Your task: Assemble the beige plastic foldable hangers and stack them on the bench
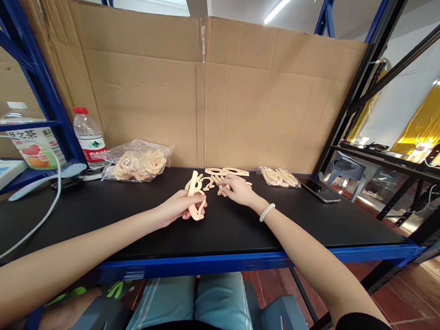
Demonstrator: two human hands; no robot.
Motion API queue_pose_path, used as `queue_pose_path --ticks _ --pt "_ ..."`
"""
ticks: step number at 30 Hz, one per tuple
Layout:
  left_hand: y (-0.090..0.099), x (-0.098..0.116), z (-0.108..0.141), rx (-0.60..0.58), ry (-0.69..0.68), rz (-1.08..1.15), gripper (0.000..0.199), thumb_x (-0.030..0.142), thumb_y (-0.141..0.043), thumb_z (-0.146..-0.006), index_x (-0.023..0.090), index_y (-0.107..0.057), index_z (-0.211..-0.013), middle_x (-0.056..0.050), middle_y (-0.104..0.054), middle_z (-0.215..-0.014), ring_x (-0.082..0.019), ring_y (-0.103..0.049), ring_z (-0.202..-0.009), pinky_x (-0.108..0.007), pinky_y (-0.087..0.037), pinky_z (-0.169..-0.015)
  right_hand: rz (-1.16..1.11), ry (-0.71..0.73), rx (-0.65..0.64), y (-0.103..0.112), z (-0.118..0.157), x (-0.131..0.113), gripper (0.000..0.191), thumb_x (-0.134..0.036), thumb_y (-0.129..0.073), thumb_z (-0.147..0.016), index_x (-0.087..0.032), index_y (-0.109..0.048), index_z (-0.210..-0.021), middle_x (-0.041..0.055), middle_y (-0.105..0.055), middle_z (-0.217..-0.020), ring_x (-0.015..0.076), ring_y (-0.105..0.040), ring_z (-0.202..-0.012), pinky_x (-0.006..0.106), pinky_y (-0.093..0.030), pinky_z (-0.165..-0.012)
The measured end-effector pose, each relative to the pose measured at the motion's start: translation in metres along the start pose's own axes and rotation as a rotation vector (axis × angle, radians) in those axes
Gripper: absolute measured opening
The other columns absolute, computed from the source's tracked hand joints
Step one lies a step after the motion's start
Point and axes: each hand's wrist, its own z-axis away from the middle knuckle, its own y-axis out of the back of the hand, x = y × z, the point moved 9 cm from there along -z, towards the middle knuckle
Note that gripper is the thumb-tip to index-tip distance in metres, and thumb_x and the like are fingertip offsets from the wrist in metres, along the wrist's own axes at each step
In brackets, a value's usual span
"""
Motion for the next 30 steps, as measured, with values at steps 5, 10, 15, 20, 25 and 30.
queue_pose_path --ticks 5,10,15,20,25,30 --pt "0.0 0.01 0.0 -0.022 -0.118 -0.102 0.027 0.032 -0.067 -0.077 0.015 -0.053 -0.091 -0.002 -0.065 -0.061 -0.011 -0.057 -0.048 -0.017 -0.033 -0.038 -0.436 -0.216 0.066 -0.001 0.003 -0.013 0.03 -0.04 -0.052 -0.09 -0.015 -0.067 -0.099 0.0048 -0.065 -0.082 0.0132 -0.057 -0.066 0.026 -0.047 -0.058" --pt "-0.002 0.021 0.003 -0.058 -0.253 -0.126 0.057 0.032 -0.076 -0.071 0.02 -0.041 -0.114 0.001 -0.065 -0.07 -0.017 -0.065 -0.053 -0.024 -0.047 -0.047 -0.806 -0.283 -0.004 -0.026 0.005 -0.048 0.036 -0.05 -0.065 -0.079 -0.017 -0.06 -0.094 -0.0015 -0.06 -0.071 0.0097 -0.056 -0.056 0.023 -0.048 -0.053" --pt "0.009 0.032 0.002 -0.045 -0.329 -0.181 0.049 0.033 -0.07 -0.077 0.021 -0.041 -0.114 0.0 -0.065 -0.077 -0.016 -0.065 -0.055 -0.029 -0.053 -0.052 -0.939 -0.335 -0.045 -0.029 -0.013 -0.05 0.031 -0.045 -0.068 -0.079 -0.016 -0.058 -0.075 0.001 -0.063 -0.072 0.011 -0.061 -0.064 0.024 -0.051 -0.06" --pt "0.044 0.047 -0.002 0.182 -0.381 -0.284 0.04 0.036 -0.073 -0.073 0.021 -0.047 -0.1 -0.002 -0.065 -0.089 -0.015 -0.066 -0.064 -0.023 -0.051 -0.05 -0.893 -0.524 -0.04 -0.033 -0.027 -0.028 0.02 -0.029 -0.059 -0.089 -0.015 -0.058 -0.075 0.0024 -0.065 -0.071 0.0102 -0.062 -0.063 0.019 -0.05 -0.056" --pt "0.04 0.035 0.0 0.154 -0.327 -0.289 0.027 0.034 -0.07 -0.073 0.018 -0.052 -0.086 -0.001 -0.059 -0.09 -0.012 -0.062 -0.056 -0.023 -0.05 -0.046 -0.88 -0.628 -0.011 -0.046 -0.01 -0.016 0.022 -0.025 -0.055 -0.092 -0.015 -0.057 -0.072 0.0009 -0.061 -0.066 0.0079 -0.057 -0.059 0.015 -0.045 -0.05" --pt "0.05 0.035 0.006 0.32 -0.381 -0.329 0.026 0.027 -0.07 -0.073 0.017 -0.062 -0.096 -0.001 -0.06 -0.087 -0.009 -0.058 -0.058 -0.021 -0.047 -0.054 -1.042 -0.61 0.02 -0.047 0.0 -0.022 0.021 -0.031 -0.069 -0.081 -0.016 -0.057 -0.073 0.0 -0.06 -0.071 0.0084 -0.058 -0.065 0.019 -0.05 -0.06"
